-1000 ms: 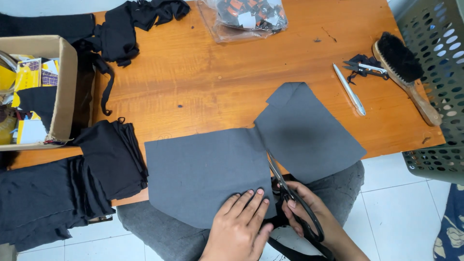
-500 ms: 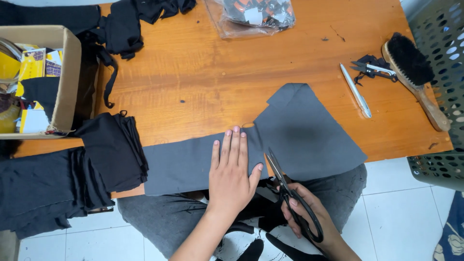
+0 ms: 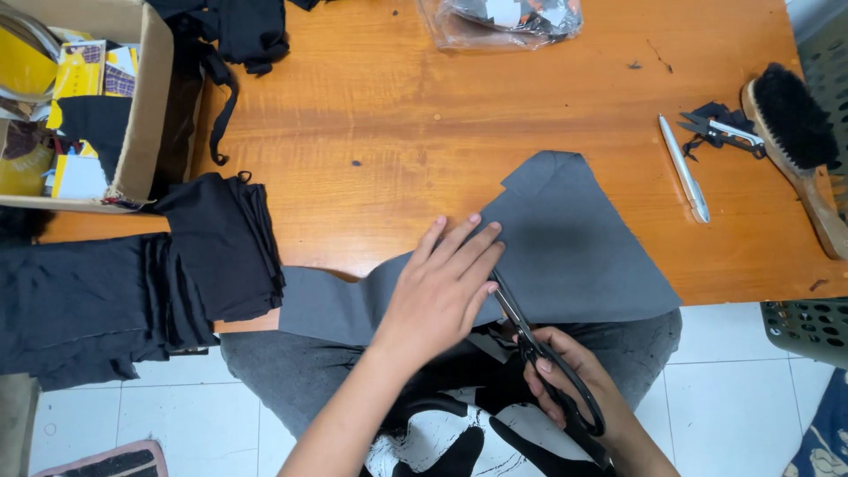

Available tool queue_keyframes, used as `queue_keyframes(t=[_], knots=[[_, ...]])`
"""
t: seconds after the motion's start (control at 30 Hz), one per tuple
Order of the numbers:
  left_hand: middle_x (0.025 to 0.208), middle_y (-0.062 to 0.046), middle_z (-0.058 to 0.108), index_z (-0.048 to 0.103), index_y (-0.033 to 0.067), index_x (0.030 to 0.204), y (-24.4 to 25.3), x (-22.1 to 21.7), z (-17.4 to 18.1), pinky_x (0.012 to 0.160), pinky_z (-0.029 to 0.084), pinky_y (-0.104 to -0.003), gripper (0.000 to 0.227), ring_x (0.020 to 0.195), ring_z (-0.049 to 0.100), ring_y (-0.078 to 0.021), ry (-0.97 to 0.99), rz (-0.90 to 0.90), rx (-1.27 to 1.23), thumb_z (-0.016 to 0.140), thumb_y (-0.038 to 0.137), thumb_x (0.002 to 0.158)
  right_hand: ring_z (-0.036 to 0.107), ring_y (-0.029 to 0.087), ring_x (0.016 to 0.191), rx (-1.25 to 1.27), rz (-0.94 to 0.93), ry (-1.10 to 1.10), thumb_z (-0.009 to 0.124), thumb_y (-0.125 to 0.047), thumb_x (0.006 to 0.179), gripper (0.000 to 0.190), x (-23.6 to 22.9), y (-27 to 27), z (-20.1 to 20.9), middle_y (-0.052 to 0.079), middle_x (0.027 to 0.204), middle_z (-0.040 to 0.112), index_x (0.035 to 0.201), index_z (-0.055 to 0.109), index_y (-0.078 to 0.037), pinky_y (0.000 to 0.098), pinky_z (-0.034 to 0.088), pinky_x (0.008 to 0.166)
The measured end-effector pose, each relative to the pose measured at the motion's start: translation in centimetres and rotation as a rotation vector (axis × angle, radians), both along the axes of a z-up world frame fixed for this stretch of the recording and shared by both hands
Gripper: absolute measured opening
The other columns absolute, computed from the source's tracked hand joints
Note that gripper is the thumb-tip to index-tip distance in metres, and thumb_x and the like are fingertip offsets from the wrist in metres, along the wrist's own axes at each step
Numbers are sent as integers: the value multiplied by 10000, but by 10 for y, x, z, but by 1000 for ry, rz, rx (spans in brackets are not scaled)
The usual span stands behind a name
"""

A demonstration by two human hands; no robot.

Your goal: The person measures a piece of dark gray fabric with a tape measure and marks it with a pen. They then use scissors to cut the fabric along the marked lines.

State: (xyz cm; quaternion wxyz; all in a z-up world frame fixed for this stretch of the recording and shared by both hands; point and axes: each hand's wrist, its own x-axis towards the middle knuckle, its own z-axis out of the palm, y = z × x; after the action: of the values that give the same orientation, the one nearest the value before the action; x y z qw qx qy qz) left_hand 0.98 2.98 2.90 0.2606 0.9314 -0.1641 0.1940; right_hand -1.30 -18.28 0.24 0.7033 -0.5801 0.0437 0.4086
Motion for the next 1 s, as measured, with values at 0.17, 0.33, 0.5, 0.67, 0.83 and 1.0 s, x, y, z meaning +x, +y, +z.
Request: queue_keyframes(t=[0.17,0.33,0.5,0.67,0.83,1.0], knots=[[1319,36,383,482,168,1191,25,25,-13,1019,18,-548,640,1283,213,-270,319,-141,73,596,528,674,360,111,310,10,7,30,506,-169,804,341,3,-5,-4,108,577,475,1079,507,32,211,287,253],[1348,20,331,455,196,1216,27,30,-10,1016,-12,-535,745,1293,159,-272,367,-155,91,629,583,603,356,102,309,13,17,11,497,-166,809,347,4,-2,-2,101,576,468,1099,499,24,202,285,257],[1379,-57,268,458,238,1226,29,30,-14,1037,47,-471,785,1295,171,-245,350,-129,120,663,600,560,351,92,309,-8,23,-21,503,-175,802,393,7,7,5,74,563,462,1153,501,3,192,283,256],[1403,-101,183,470,278,1218,29,31,-18,1041,96,-447,789,1301,160,-271,315,-93,137,658,638,541,333,83,296,-73,4,-14,533,-169,791,370,8,11,1,58,539,465,1118,525,4,183,254,242],[1400,-103,195,470,274,1222,30,31,-20,1042,103,-450,799,1301,163,-273,302,-93,134,647,654,542,325,82,282,-102,-20,4,540,-155,789,341,9,9,-5,71,537,468,1084,536,16,183,231,228],[1402,-102,189,466,266,1228,30,31,-21,1044,94,-448,803,1303,156,-269,314,-97,125,643,653,548,317,78,268,-133,-43,28,544,-134,786,321,9,12,-2,66,512,447,1073,547,12,175,220,215]])
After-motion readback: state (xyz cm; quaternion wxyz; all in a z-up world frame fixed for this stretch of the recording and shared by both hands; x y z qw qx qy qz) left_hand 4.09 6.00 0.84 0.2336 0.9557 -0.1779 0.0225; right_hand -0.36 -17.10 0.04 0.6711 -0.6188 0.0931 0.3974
